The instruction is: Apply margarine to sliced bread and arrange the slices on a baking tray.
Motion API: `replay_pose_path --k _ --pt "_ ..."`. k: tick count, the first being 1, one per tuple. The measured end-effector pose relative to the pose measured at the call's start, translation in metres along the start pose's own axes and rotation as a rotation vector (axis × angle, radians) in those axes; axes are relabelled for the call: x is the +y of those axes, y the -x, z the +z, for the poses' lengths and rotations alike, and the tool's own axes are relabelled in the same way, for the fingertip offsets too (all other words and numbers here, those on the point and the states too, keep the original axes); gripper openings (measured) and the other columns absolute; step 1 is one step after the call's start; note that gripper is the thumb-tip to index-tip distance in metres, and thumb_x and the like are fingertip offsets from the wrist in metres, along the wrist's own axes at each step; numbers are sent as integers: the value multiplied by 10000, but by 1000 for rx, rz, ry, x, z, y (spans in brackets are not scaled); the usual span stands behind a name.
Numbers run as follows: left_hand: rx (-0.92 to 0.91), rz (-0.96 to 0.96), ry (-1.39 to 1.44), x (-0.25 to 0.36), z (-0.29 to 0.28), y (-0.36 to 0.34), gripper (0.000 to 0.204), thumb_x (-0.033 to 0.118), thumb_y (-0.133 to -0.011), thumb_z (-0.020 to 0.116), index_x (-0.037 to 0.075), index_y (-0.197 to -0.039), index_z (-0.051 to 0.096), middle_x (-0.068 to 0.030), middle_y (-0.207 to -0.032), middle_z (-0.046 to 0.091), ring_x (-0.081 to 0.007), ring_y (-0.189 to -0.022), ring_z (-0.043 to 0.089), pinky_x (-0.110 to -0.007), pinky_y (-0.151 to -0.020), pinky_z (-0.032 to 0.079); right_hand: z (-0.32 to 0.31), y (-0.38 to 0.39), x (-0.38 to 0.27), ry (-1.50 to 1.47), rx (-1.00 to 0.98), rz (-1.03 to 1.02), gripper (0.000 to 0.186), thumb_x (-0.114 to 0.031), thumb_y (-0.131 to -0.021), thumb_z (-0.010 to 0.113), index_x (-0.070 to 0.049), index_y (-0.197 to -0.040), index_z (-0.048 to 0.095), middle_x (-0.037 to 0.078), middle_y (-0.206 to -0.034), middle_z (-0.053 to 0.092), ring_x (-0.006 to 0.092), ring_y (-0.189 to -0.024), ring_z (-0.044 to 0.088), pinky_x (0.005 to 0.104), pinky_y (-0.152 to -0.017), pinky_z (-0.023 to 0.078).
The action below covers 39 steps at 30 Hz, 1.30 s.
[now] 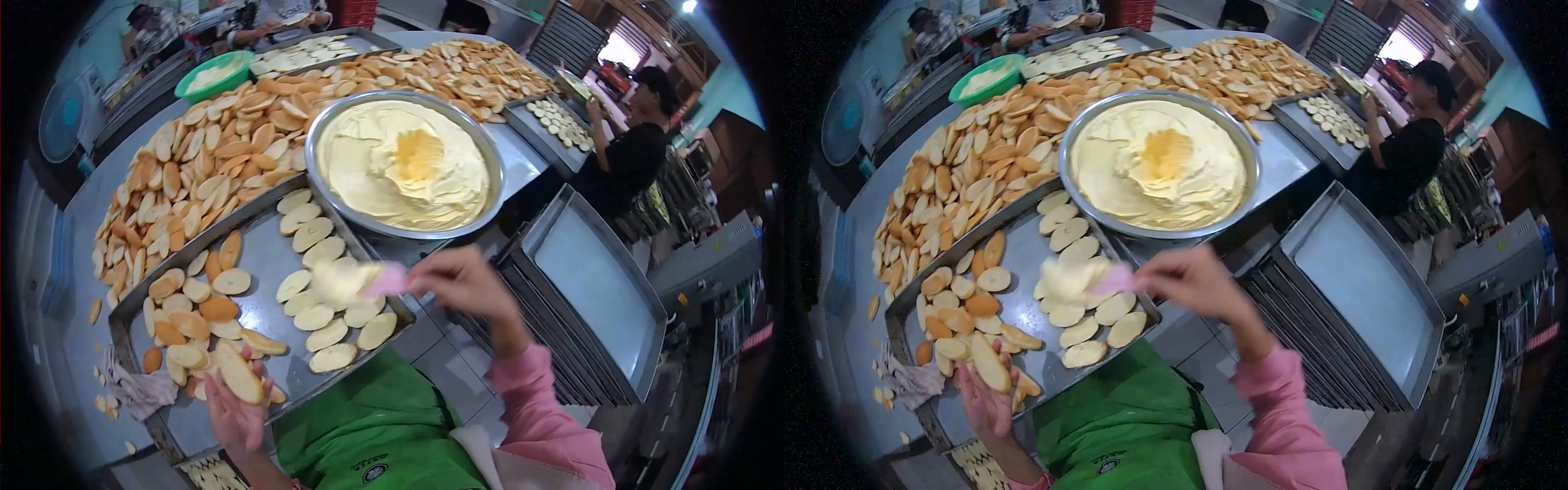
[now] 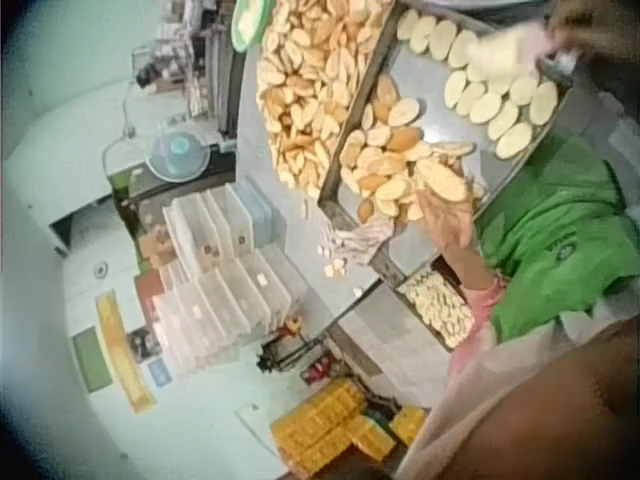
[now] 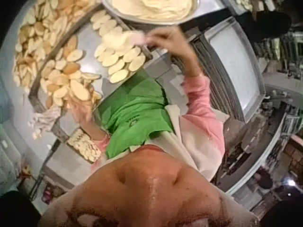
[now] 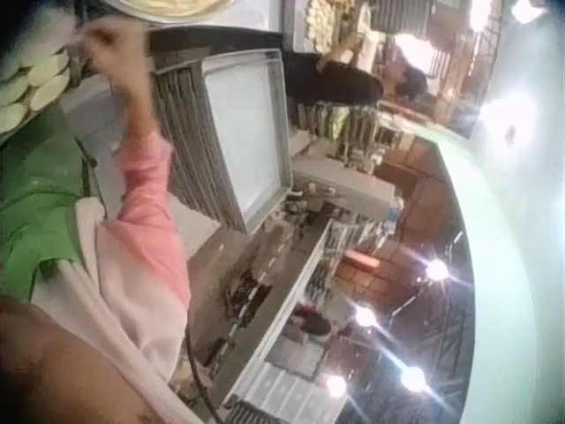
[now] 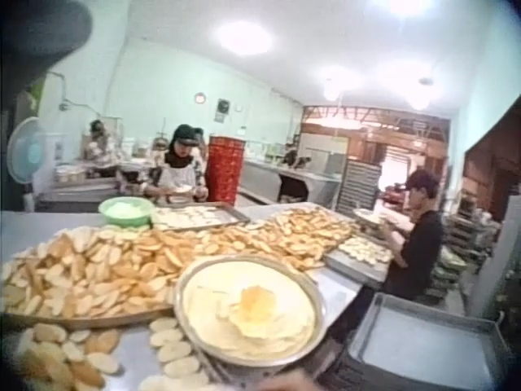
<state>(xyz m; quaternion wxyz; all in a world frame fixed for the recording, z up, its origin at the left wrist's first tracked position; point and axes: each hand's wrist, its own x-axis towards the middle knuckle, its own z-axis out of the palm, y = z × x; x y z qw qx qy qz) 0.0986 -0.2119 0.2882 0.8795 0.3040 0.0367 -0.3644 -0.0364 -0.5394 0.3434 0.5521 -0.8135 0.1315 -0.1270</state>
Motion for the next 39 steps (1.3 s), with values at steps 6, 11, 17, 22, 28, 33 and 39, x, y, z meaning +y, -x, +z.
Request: replay_pose_path --k 6,11,17,22,28,33,39 --pt "-232 -50 -190 -31 1 -19 594 249 -871 489 45 -1344 192 -177 -1297 350 -315 -1190 384 -453 -993 327 84 25 20 -244 137 -45 117 -5 -756 623 22 -869 641 80 -740 634 83 -614 571 199 -530 436" --pt "-239 -26 -146 -35 21 -19 625 280 -867 497 39 -1346 175 -137 -1291 359 -278 -1151 435 -375 -929 426 112 19 24 -314 124 -122 113 36 -741 613 26 -850 639 82 -736 626 118 -671 581 216 -566 448" --pt "-199 -146 -254 -38 4 -12 641 359 -799 568 -15 -1248 304 -129 -1169 490 -200 -1041 530 -348 -859 483 143 15 40 -406 39 -239 168 43 -696 646 10 -861 651 94 -848 613 140 -736 568 223 -629 444" --pt "-159 -127 -245 -35 -4 -8 615 264 -814 596 6 -1283 292 -64 -1117 529 -144 -990 555 -268 -813 494 141 20 46 -363 7 -236 205 56 -668 653 -8 -863 661 87 -837 613 138 -747 559 231 -629 438" --pt "-141 112 -222 -18 -8 -12 708 142 -725 695 26 -1284 276 -144 -1206 477 -193 -1060 519 -299 -865 472 119 13 40 44 239 -231 218 66 -632 652 -13 -836 666 89 -791 621 170 -734 573 258 -629 445" --pt "-142 249 -254 -10 -4 -13 711 127 -719 697 45 -1284 274 -159 -1194 486 -217 -1055 525 -324 -876 466 122 15 26 -58 -3 -260 195 55 -634 654 -20 -813 670 91 -772 624 177 -724 575 272 -647 440" --pt "-128 148 -274 -12 2 -14 777 170 -691 718 98 -1302 243 -135 -1140 520 -226 -999 558 -330 -826 502 123 18 41 -48 134 -332 215 54 -600 679 -43 -793 673 69 -758 628 188 -699 570 285 -653 431"
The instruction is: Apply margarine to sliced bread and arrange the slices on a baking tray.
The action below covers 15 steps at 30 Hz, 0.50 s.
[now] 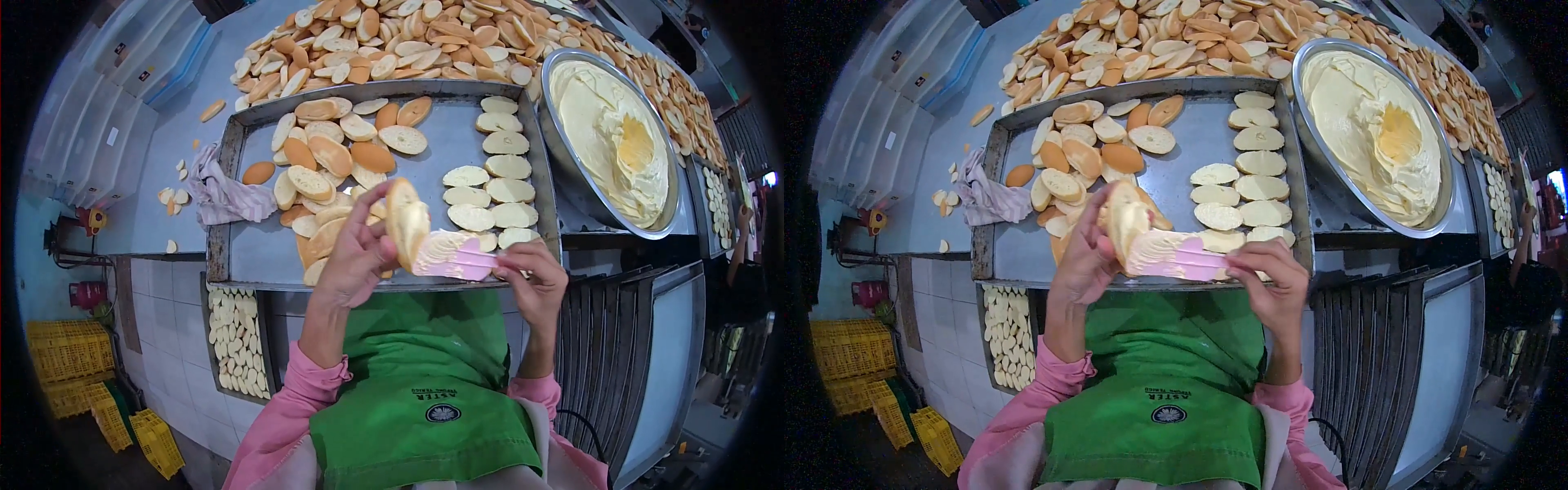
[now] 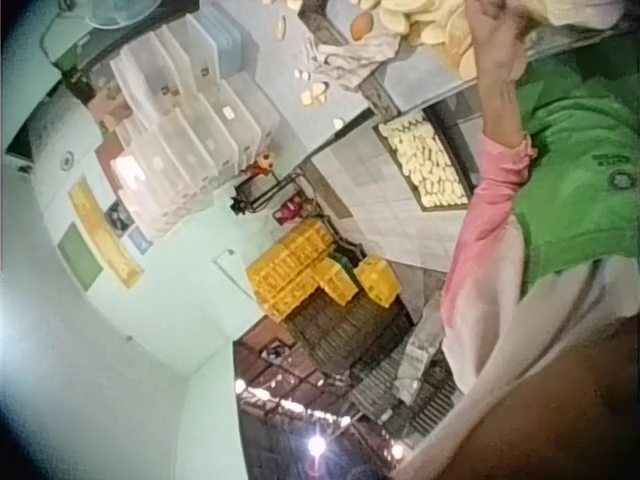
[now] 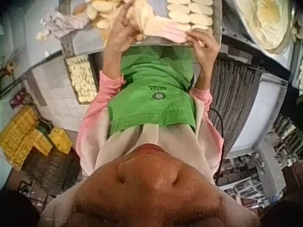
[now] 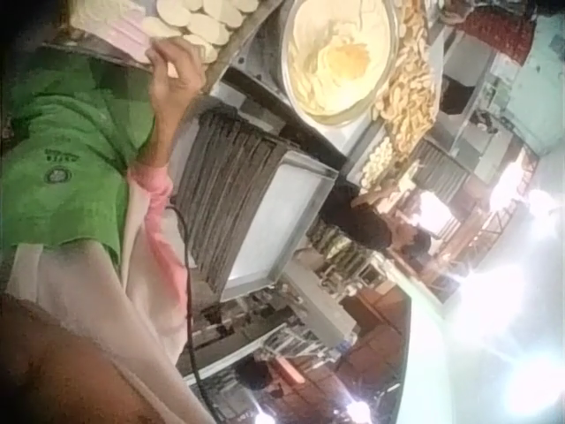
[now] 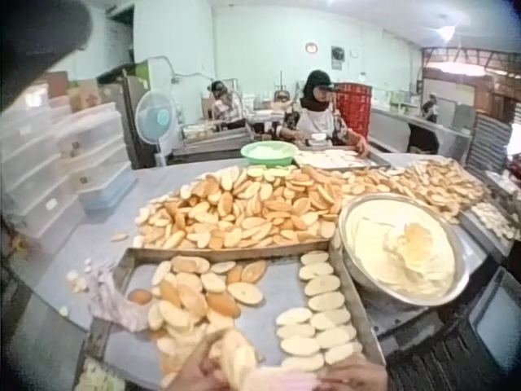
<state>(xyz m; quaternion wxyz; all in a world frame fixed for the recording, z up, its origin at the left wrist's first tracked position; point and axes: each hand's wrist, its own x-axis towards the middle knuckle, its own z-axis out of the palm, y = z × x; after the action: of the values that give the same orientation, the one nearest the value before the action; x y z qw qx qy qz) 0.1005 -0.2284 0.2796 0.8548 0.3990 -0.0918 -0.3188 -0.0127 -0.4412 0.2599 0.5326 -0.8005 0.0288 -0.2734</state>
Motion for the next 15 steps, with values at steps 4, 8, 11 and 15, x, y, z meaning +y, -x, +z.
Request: replay_pose_path --k 4,8,11,15 --pt "-52 -189 -122 -9 3 2 822 216 -639 758 98 -1284 264 -109 -1121 526 -175 -983 557 -306 -792 513 16 -11 -7 50 52 -50 227 58 -593 683 -42 -797 672 66 -762 624 182 -704 561 271 -647 426" --pt "-222 -239 -41 -19 -11 6 871 180 -632 772 77 -1306 232 -110 -1147 509 -172 -1030 529 -289 -830 480 12 -20 -7 284 148 -141 220 67 -609 674 -28 -807 666 63 -766 616 157 -712 546 249 -632 419" --pt "-289 -286 -23 -24 0 10 945 227 -589 800 86 -1320 219 -131 -1113 525 -208 -1020 537 -323 -835 467 9 -15 -1 187 197 -7 184 48 -668 655 -13 -842 654 67 -770 616 129 -710 537 240 -615 417" --pt "-231 -237 40 -26 4 10 1011 234 -586 807 120 -1352 157 -160 -1086 526 -267 -1033 536 -363 -835 466 8 11 11 -588 205 375 146 -45 -809 582 18 -940 603 99 -777 621 113 -643 540 226 -559 426"
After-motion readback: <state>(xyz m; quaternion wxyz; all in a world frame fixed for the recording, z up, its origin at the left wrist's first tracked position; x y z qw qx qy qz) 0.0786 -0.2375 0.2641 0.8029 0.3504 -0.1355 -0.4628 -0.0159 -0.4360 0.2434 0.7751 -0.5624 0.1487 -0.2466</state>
